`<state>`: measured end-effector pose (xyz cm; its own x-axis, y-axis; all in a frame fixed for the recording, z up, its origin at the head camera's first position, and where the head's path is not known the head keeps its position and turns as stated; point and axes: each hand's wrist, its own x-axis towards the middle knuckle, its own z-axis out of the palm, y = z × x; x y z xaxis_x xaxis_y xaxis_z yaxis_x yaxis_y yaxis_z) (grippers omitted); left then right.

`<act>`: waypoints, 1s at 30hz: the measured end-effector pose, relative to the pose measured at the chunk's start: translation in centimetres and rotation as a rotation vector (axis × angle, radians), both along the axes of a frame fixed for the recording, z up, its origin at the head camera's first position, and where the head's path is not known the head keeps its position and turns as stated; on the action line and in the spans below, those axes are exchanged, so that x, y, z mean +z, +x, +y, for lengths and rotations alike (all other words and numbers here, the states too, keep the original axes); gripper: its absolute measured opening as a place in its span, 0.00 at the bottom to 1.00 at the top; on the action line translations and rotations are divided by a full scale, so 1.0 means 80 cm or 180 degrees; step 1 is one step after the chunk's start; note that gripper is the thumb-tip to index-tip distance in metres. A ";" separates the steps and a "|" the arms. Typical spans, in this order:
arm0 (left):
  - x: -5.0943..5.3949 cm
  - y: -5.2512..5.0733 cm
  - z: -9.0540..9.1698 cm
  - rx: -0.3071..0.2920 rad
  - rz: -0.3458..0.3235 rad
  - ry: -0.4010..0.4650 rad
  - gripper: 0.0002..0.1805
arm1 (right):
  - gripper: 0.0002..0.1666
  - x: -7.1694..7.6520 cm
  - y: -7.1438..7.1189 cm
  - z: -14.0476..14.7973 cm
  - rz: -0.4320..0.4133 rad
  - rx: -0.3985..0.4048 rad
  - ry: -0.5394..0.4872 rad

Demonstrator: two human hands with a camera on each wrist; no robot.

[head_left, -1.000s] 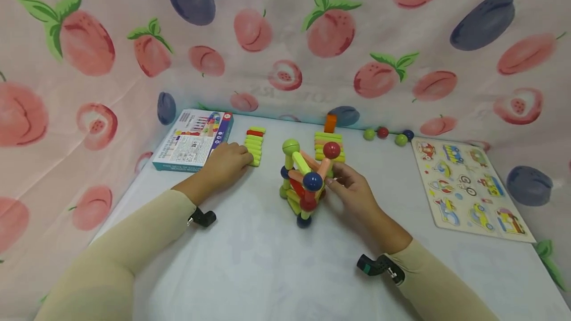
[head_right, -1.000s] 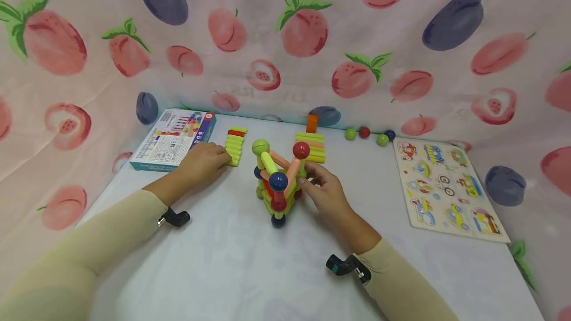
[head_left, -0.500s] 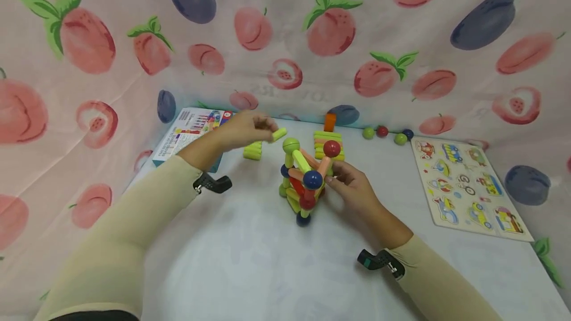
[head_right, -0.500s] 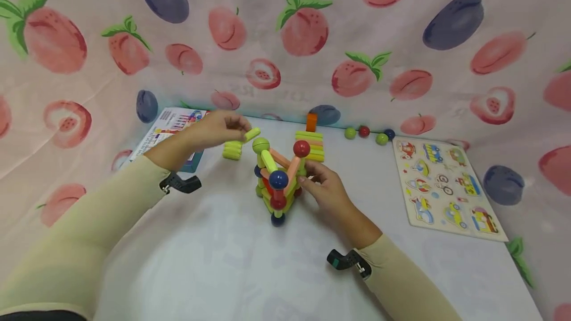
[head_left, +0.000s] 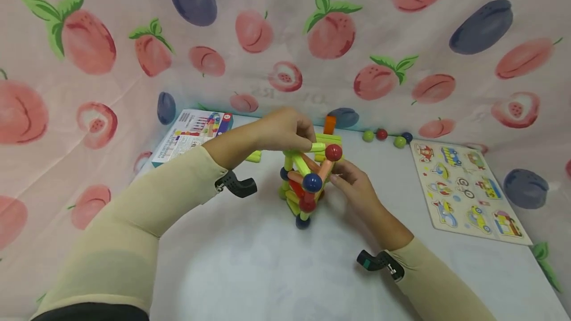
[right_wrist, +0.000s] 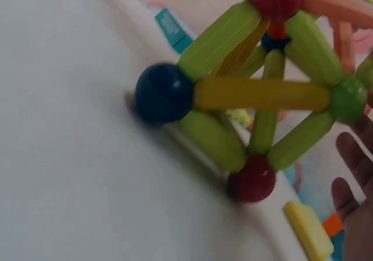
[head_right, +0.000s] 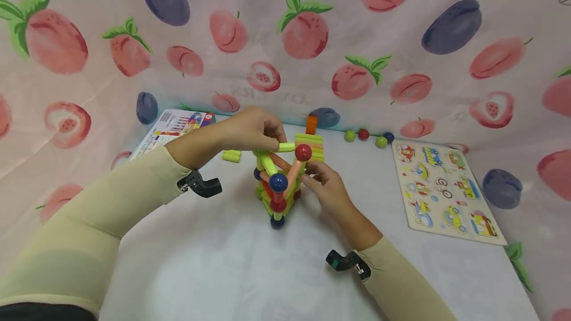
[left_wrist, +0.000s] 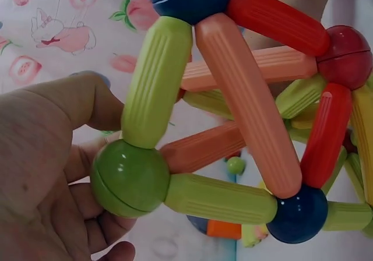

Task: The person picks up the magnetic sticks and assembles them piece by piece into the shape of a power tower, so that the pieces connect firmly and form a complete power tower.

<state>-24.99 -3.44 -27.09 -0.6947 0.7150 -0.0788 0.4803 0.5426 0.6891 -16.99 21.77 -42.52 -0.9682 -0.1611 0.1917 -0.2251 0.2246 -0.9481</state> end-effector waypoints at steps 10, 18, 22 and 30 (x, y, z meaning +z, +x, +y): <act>-0.010 -0.007 -0.003 -0.0270 0.0116 0.0150 0.07 | 0.19 0.056 -0.003 -0.015 0.0383 -0.0077 -0.0705; -0.026 -0.013 -0.022 -0.0253 -0.0295 0.0415 0.14 | 0.21 0.028 0.016 -0.021 0.0716 -0.0602 -0.0692; -0.058 -0.013 -0.050 -0.0166 -0.0650 0.0776 0.17 | 0.20 0.006 0.054 -0.037 0.1618 -0.0806 -0.0234; -0.097 0.011 -0.078 0.0164 -0.0474 0.1433 0.16 | 0.23 0.034 0.077 -0.065 0.1831 -0.0544 0.0190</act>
<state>-24.09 -9.64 -34.86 -0.7347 0.6659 0.1295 0.3388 0.1948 0.9205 -10.82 16.53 -39.83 -0.7248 -0.0391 0.6878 -0.6542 0.3519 -0.6694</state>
